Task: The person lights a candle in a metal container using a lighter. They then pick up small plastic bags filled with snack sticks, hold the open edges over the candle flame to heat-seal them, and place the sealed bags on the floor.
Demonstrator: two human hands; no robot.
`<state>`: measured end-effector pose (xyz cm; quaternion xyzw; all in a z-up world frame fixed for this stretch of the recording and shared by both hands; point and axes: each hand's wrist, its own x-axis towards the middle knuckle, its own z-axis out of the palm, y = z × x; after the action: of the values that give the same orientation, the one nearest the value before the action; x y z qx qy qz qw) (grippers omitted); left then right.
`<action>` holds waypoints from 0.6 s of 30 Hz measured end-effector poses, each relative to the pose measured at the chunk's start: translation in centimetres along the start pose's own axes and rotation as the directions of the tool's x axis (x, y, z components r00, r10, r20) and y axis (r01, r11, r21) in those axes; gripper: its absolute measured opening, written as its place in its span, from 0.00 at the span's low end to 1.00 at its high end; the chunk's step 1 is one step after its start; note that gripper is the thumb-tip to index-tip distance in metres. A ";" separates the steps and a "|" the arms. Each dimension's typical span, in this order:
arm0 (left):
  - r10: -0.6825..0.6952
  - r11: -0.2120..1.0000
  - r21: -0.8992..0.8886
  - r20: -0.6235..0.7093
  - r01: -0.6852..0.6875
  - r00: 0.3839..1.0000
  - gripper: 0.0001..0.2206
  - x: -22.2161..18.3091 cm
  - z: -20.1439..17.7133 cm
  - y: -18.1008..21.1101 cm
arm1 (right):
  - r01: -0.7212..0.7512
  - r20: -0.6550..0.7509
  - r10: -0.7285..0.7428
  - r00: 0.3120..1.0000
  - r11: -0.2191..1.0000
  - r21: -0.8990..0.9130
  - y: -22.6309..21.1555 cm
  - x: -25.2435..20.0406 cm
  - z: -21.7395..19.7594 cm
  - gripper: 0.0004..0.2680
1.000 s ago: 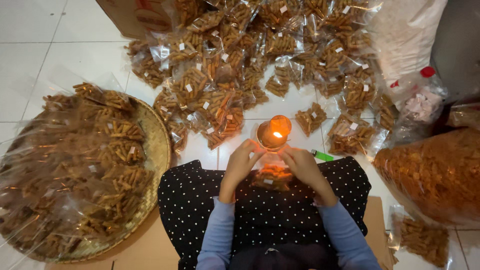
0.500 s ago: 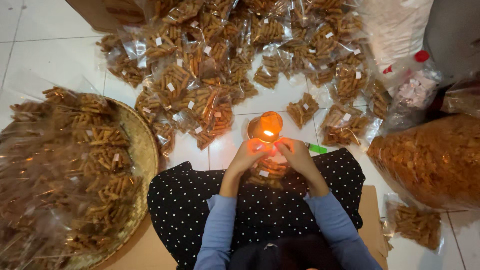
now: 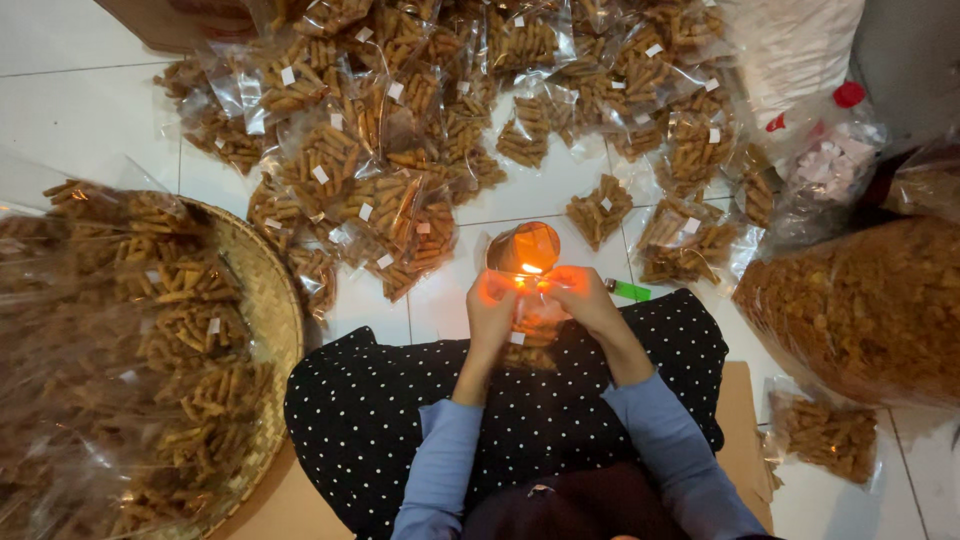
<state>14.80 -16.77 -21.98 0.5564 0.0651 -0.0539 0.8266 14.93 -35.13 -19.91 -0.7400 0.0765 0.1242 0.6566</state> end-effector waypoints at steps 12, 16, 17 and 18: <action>0.043 0.986 0.164 -0.086 -0.028 0.995 0.06 -0.7 1.4 2.7 | 0.067 -0.074 -0.065 0.995 0.998 0.022 -0.4 0.0 0.4 0.05; 0.068 0.976 0.212 -0.075 -0.050 0.995 0.07 -0.9 1.9 3.4 | 0.025 -0.063 -0.022 0.998 0.999 0.044 -0.8 -0.4 -0.2 0.05; 0.067 0.971 0.235 -0.082 -0.046 0.994 0.06 -0.9 2.0 3.4 | 0.006 -0.058 -0.003 0.998 0.998 0.062 -0.9 -0.5 -0.4 0.04; 0.068 0.965 0.258 -0.089 -0.043 0.994 0.06 -1.0 2.1 3.4 | -0.005 -0.049 0.008 0.999 0.998 0.060 -1.0 -0.6 -0.6 0.04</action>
<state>14.50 -17.43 -17.88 0.6619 0.0822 -0.0117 0.7450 14.73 -35.60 -18.69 -0.7226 0.0988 0.1055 0.6759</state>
